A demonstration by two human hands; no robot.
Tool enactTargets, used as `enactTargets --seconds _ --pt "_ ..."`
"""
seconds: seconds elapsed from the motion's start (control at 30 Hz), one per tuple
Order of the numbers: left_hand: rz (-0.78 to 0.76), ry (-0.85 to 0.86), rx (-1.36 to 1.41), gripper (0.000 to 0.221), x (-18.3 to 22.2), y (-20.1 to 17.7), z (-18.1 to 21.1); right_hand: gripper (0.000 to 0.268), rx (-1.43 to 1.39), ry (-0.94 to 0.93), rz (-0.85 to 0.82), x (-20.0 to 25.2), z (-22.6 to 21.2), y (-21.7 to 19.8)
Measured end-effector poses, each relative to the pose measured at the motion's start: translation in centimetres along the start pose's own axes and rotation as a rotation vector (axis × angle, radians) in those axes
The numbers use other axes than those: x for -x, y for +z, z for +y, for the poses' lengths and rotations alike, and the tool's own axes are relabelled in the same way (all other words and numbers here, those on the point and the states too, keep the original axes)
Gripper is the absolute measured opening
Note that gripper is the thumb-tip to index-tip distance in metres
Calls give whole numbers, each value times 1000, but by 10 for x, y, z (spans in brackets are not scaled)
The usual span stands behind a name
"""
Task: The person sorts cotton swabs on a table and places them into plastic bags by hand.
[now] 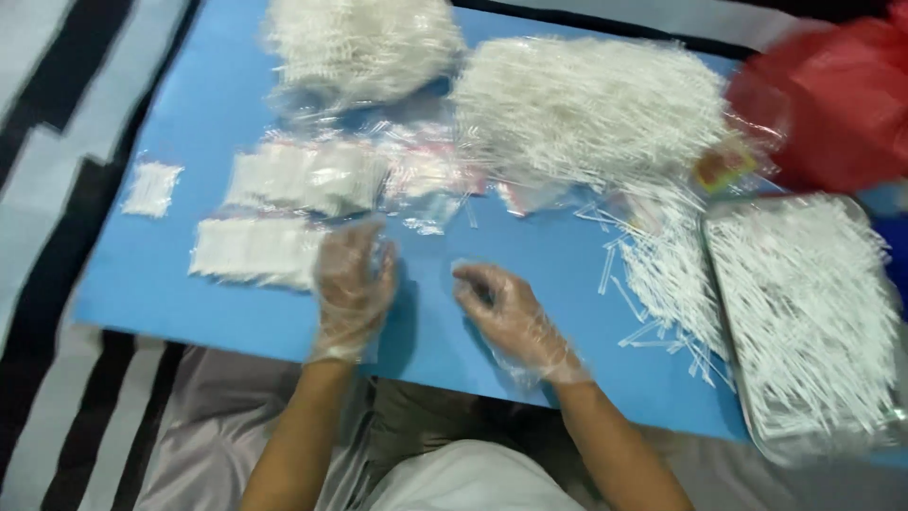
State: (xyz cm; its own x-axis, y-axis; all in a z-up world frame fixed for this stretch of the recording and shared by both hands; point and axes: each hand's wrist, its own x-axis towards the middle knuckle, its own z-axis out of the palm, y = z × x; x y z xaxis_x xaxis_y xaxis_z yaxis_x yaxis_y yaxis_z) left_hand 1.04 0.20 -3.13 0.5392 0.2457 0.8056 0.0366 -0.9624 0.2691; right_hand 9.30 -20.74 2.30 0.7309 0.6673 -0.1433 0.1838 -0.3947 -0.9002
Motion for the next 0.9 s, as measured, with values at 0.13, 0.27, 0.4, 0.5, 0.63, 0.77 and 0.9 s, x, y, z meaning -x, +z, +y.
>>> enactTargets --seconds 0.13,0.27,0.4,0.5,0.63,0.77,0.9 --pt "-591 21 65 34 6 21 73 28 137 5 87 45 19 -36" --pt "-889 171 149 56 11 44 129 25 262 0 320 94 44 -72" --pt "-1071 241 274 61 -3 67 169 21 429 45 566 128 87 -101" --pt "-1168 217 261 71 -21 84 196 19 553 92 661 138 94 -126" --pt "-1166 321 248 65 -30 112 216 19 719 43 669 127 102 -149" --pt "-1032 341 299 54 -27 124 211 18 946 37 681 102 102 -158" --pt "-976 260 416 55 -24 138 178 30 1137 -2 687 77 96 -159"
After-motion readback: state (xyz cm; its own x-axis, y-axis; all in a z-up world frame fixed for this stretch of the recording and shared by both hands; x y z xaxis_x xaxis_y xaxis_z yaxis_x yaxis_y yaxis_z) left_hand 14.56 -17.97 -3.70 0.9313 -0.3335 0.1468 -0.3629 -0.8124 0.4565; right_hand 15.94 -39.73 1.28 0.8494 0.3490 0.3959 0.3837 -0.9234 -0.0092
